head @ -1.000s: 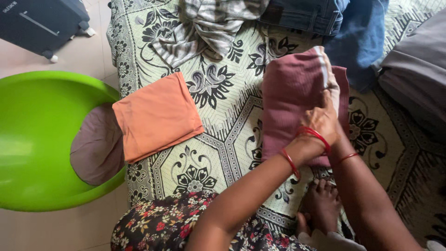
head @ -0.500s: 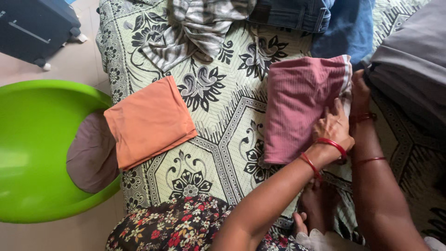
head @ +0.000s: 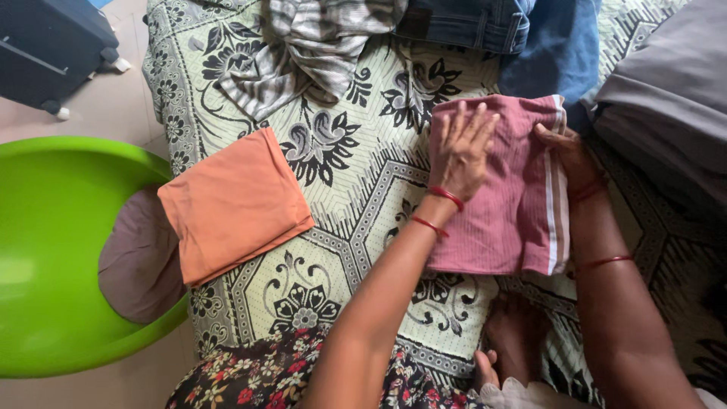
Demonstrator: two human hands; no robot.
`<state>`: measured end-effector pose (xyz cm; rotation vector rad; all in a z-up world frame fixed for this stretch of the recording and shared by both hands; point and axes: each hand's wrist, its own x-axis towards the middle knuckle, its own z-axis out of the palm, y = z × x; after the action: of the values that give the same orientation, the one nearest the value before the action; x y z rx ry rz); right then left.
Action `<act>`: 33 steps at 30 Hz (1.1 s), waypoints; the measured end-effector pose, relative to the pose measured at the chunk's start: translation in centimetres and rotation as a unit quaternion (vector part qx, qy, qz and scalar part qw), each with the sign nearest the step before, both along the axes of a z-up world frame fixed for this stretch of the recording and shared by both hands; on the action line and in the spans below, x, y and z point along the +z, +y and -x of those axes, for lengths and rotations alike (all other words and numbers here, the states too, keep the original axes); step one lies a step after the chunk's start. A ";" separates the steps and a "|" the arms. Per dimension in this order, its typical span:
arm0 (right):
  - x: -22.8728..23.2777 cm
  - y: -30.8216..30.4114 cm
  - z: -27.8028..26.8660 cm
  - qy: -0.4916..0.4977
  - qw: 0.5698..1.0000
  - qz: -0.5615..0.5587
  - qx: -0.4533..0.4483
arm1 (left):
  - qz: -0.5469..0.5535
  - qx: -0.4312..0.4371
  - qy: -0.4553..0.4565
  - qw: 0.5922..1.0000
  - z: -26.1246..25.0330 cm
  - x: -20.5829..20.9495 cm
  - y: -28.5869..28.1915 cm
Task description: The person folds a pink towel and a white cloth on a patterned bedspread, then picks up a striped shirt and begins to fold it. The folded items are stacked neatly on the bed.
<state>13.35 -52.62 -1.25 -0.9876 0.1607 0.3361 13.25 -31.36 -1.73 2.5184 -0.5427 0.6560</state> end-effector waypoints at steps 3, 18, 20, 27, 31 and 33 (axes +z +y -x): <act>-1.1 -0.5 -0.3 -0.006 0.999 0.044 -0.017 | -0.083 0.017 0.063 0.994 -1.3 -0.7 1.4; -4.4 -1.1 -2.1 -0.159 0.747 0.629 -0.144 | -0.148 0.043 0.183 0.971 -1.2 -1.7 3.2; -2.3 0.1 -0.6 -0.051 0.655 0.751 -0.065 | -0.133 0.037 0.186 0.973 -1.2 -1.8 3.3; -1.2 6.5 0.0 -0.381 0.501 0.777 -0.035 | -0.133 0.040 0.164 0.977 -1.3 -2.5 3.3; -3.8 5.6 -0.9 -0.330 0.541 0.773 -0.012 | -0.131 0.033 0.151 0.979 -1.3 -2.6 3.7; -4.4 3.9 -1.1 -0.311 0.562 0.765 -0.040 | -0.127 0.035 0.149 0.980 -1.5 -2.7 3.5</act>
<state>14.46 -48.69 -5.68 -2.7863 -0.2419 -0.4278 14.78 -27.85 -4.39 2.8175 -0.4544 0.2334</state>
